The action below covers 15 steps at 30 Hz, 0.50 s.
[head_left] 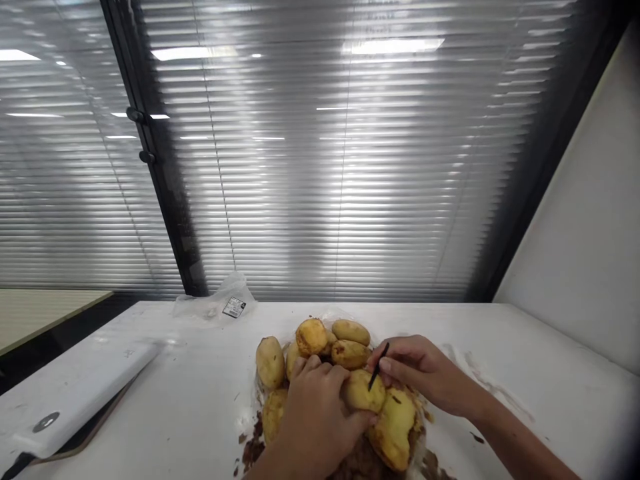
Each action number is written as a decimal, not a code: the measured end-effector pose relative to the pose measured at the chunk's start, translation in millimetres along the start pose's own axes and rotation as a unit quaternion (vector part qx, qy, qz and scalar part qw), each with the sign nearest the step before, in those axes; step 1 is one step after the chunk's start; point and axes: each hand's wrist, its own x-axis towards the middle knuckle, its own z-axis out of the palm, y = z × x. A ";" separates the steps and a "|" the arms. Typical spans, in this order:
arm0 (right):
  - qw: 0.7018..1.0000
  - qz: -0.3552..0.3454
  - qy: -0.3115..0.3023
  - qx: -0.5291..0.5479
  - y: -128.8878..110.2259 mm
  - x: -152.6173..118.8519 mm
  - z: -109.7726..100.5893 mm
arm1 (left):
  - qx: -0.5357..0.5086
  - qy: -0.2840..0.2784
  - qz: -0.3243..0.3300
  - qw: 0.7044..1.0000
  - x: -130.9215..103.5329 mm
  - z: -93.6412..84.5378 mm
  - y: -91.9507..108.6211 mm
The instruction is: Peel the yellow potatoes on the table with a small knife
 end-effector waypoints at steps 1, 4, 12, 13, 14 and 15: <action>1.000 -0.003 0.008 0.001 1.1 0.3 -0.3 | 0.002 0.002 0.002 1.000 -0.1 0.1 -0.1; 0.999 -0.011 0.037 -0.008 6.1 1.6 -1.4 | 0.005 0.007 0.005 1.000 0.2 0.7 -0.1; 0.996 0.043 0.075 0.011 6.2 2.3 3.2 | 0.014 -0.002 0.001 1.000 2.1 0.7 0.1; 0.996 0.047 0.079 0.002 4.9 2.0 4.4 | 0.012 0.000 0.002 1.000 2.0 1.1 -0.6; 0.995 0.050 0.083 -0.006 3.9 1.8 5.6 | 0.009 0.003 0.003 1.000 1.8 1.7 -1.4; 0.995 0.053 0.086 -0.012 3.3 1.7 6.8 | 0.007 0.006 0.004 1.000 1.6 2.3 -2.2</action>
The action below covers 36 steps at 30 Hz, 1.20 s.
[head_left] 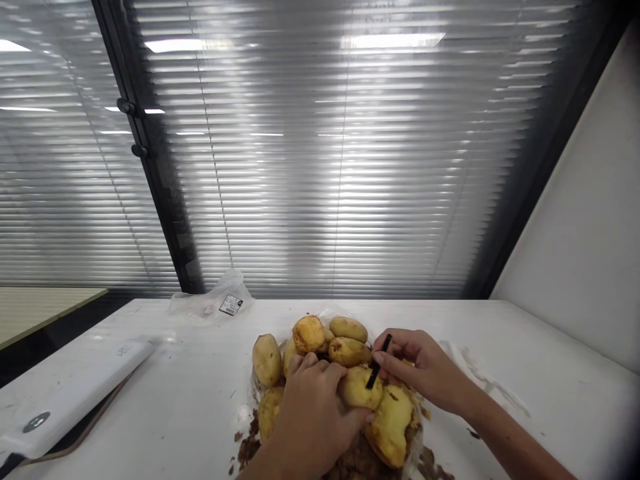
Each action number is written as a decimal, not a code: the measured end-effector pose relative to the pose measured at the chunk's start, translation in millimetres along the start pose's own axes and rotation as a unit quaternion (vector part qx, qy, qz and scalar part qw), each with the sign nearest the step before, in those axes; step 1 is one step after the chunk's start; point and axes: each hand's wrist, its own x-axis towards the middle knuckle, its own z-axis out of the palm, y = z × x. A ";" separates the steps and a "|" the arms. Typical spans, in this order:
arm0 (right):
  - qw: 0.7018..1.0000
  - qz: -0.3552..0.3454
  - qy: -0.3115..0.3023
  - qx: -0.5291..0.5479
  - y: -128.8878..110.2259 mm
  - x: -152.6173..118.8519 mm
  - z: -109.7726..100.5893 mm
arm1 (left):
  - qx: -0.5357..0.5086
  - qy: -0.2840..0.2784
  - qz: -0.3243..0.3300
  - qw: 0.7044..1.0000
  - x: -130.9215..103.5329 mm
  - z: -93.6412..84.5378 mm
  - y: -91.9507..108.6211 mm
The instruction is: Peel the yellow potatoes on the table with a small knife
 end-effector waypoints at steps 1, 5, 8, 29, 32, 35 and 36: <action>1.000 0.002 0.002 0.000 -0.1 -0.3 1.3 | -0.001 0.002 0.000 1.000 -0.1 0.6 -0.7; 0.999 0.003 0.024 0.036 3.3 0.2 7.2 | 0.001 0.001 -0.001 1.000 -0.1 1.8 -1.4; 0.996 -0.004 0.063 0.069 7.6 2.3 11.3 | -0.004 0.003 -0.001 1.000 0.0 1.6 -0.6; 0.998 -0.015 0.065 0.008 16.1 4.9 17.8 | -0.008 0.003 -0.001 1.000 -0.7 0.8 -0.5; 0.999 -0.016 0.046 0.024 13.5 4.5 19.0 | -0.008 -0.002 -0.002 1.000 0.0 -0.2 0.9; 0.995 -0.031 0.074 -0.055 12.4 4.5 17.2 | 0.007 0.000 -0.003 1.000 0.7 -0.9 1.9; 0.994 -0.032 0.080 -0.065 12.6 4.6 16.4 | 0.010 0.003 -0.001 1.000 0.8 -1.1 1.9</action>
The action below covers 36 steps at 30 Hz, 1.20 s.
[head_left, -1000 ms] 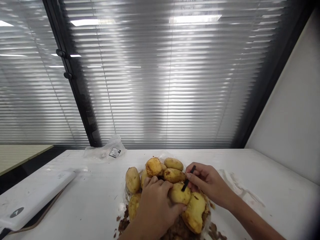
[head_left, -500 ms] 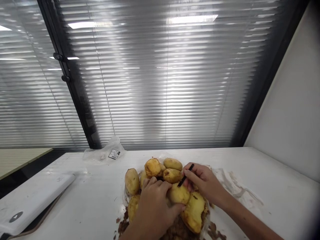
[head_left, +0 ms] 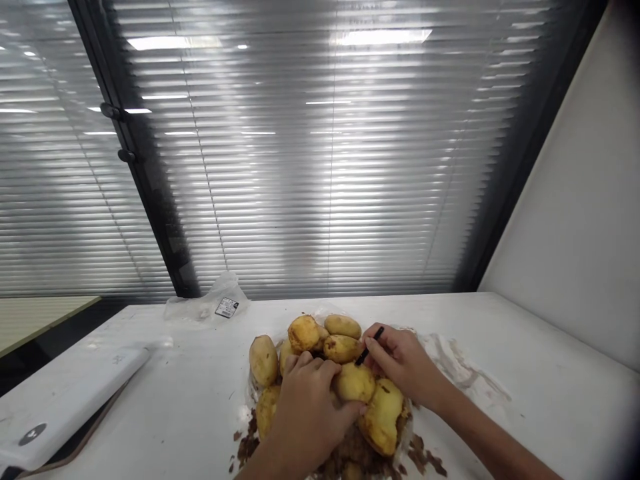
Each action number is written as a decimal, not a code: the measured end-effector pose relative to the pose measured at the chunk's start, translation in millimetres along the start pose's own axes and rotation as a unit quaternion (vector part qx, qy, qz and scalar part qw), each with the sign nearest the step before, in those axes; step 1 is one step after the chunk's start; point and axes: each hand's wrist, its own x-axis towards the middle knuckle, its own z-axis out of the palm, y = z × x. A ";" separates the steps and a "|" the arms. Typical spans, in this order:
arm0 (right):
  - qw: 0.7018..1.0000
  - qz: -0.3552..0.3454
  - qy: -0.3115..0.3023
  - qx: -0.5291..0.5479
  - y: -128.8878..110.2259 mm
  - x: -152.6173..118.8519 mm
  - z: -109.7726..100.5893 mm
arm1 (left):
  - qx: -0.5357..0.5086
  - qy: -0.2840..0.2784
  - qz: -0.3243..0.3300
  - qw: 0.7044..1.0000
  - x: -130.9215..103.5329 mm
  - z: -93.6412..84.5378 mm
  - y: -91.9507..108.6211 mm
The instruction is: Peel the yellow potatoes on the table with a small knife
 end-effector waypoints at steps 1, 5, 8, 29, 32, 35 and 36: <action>1.000 0.003 0.000 0.007 0.7 0.1 -0.5 | 0.001 0.003 0.003 1.000 0.1 0.0 -0.2; 0.997 0.004 -0.028 0.067 4.8 -0.1 -1.4 | -0.009 0.000 0.004 1.000 0.3 1.7 -3.2; 1.000 -0.021 -0.006 0.001 6.6 0.2 -2.9 | -0.006 0.012 0.010 1.000 0.0 3.5 -5.2; 1.000 0.008 0.009 -0.020 7.8 1.1 -8.9 | 0.022 0.002 0.032 0.999 0.7 2.1 -1.9; 0.999 -0.011 -0.020 0.032 1.9 -2.2 -9.0 | 0.017 0.000 0.029 0.999 0.0 2.3 -2.6; 0.994 -0.089 -0.043 -0.049 -8.3 -8.1 -7.9 | 0.014 -0.001 0.029 0.999 0.0 2.1 -2.7; 0.988 -0.121 -0.037 -0.092 -11.7 -10.0 -7.6 | 0.013 0.000 0.029 1.000 0.2 1.8 -2.4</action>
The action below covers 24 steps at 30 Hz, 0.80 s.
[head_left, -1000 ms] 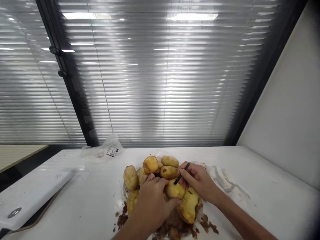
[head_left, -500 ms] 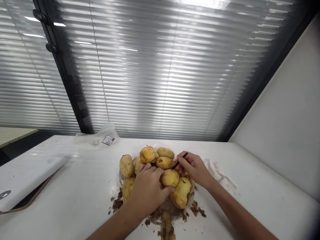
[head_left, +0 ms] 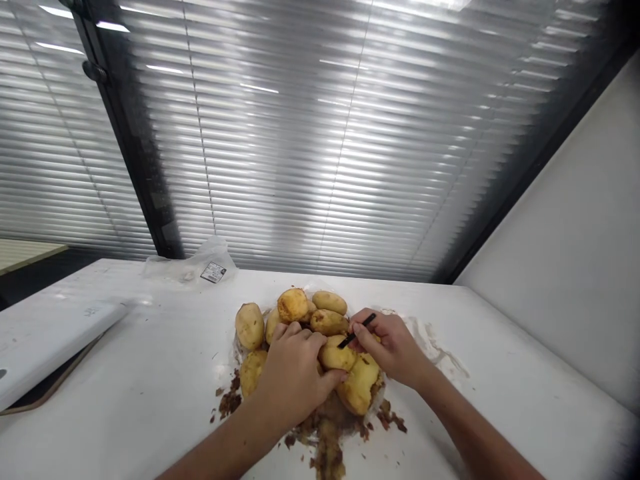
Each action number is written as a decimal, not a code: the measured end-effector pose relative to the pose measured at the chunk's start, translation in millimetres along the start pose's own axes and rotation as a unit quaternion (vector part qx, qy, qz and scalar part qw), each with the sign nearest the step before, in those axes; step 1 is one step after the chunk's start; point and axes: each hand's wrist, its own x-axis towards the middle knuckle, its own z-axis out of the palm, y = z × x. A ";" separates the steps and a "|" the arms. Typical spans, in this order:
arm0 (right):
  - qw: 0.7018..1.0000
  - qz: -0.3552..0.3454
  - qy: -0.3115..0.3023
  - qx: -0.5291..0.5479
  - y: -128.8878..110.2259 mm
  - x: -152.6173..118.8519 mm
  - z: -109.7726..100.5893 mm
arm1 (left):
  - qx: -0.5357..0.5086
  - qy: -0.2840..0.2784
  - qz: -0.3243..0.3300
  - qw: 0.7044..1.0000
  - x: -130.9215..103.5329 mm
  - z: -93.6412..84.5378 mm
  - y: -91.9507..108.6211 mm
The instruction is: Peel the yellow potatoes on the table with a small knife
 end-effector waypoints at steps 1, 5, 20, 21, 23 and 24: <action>0.999 -0.031 0.008 -0.041 -3.4 -0.9 -0.3 | 0.000 0.000 0.000 1.000 0.2 -0.3 0.3; 0.987 -0.121 0.046 -0.098 -9.0 -2.7 -1.4 | 0.011 0.002 0.000 1.000 0.7 -1.1 1.3; 0.996 -0.073 0.006 -0.046 7.4 -0.5 -1.6 | 0.002 0.003 0.002 1.000 1.0 -1.7 0.3; 0.997 -0.064 0.009 -0.042 6.8 -0.5 -1.6 | 0.000 0.001 0.002 1.000 0.7 -2.3 0.9; 0.999 -0.050 0.009 -0.021 5.7 -0.4 -1.6 | -0.001 0.000 -0.002 1.000 0.0 -3.1 1.8; 0.998 -0.054 0.004 -0.013 4.9 -0.3 -1.6 | -0.001 -0.003 -0.004 1.000 -0.2 -3.3 2.1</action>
